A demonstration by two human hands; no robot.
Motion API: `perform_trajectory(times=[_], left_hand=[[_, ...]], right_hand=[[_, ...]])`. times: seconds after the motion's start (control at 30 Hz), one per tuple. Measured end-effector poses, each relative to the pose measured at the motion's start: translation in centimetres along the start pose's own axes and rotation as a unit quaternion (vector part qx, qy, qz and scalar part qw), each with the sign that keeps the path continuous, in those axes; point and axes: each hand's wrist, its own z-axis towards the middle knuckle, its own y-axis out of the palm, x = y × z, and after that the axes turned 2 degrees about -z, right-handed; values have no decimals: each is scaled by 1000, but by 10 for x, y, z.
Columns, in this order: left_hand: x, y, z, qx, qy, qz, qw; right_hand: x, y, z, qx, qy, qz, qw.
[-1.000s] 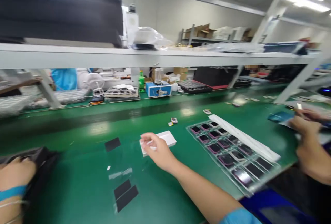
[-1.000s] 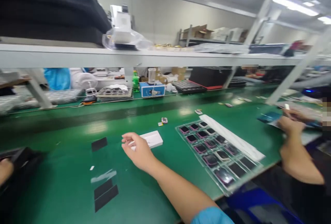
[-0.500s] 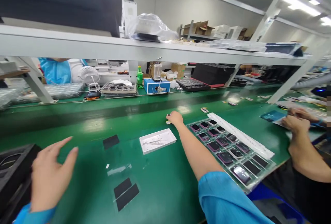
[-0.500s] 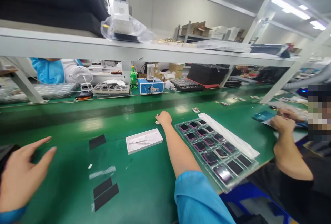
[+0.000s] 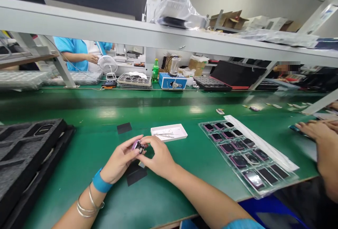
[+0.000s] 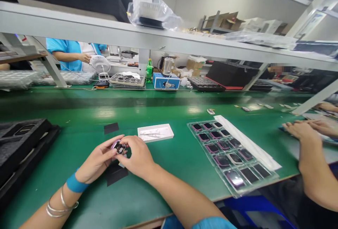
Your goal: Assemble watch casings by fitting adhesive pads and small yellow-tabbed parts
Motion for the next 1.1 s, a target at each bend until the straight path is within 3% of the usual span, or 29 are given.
perform_trajectory(times=[0.17, 0.3, 0.5, 0.87, 1.0, 1.1], left_hand=[[2, -5, -2, 3, -12, -53, 999], [5, 0, -3, 6, -19, -35, 999], [5, 0, -3, 25, 23, 23, 999], [1, 1, -1, 47, 9, -8, 999], [0, 0, -3, 25, -15, -52, 998], [1, -4, -4, 2, -28, -87, 996]], right_hand=[[8, -10, 3, 0, -16, 16, 1000], [8, -10, 2, -12, 1, 40, 999], [5, -10, -1, -26, -8, 39, 999], [9, -8, -2, -36, -5, 2, 999], [2, -7, -4, -52, -45, -40, 997], [2, -18, 0, -13, -85, -89, 992]])
